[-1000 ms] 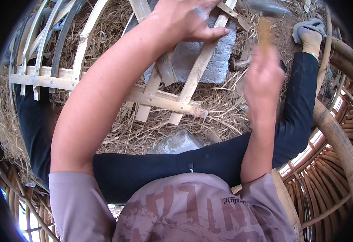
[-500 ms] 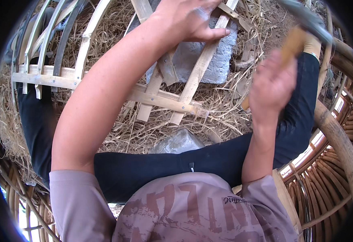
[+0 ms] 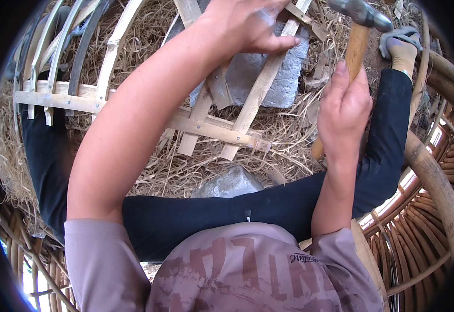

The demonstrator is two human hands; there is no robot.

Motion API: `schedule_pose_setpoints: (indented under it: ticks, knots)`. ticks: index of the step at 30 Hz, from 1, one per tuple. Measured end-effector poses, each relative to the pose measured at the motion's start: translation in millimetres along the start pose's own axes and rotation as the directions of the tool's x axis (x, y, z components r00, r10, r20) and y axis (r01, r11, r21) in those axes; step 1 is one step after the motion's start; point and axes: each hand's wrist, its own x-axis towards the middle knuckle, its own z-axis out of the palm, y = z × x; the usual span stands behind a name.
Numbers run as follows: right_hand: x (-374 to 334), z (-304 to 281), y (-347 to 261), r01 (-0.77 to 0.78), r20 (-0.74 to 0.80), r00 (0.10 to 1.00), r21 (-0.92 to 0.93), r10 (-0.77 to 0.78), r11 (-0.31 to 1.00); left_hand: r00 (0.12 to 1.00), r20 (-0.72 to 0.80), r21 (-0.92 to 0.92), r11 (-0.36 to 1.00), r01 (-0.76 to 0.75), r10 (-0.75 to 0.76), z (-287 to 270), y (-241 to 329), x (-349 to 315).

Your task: The person hammers small nails into a lattice of thin bamboo strips by hand, then lifts the structure and repositions it before hammering another nail into the corner.

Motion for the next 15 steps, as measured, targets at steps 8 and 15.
schedule_pose_setpoints:
  ticks: [8,15]
  knots:
    - [4,1,-5,0.030,-0.036,0.999,-0.011,-0.031,0.999,0.993,-0.116,-0.005,1.000,-0.005,0.004,2,-3,0]
    - [1,4,2,-0.032,-0.016,0.999,0.031,0.033,0.999,1.000,-0.009,-0.056,0.998,-0.010,0.009,6,-5,2]
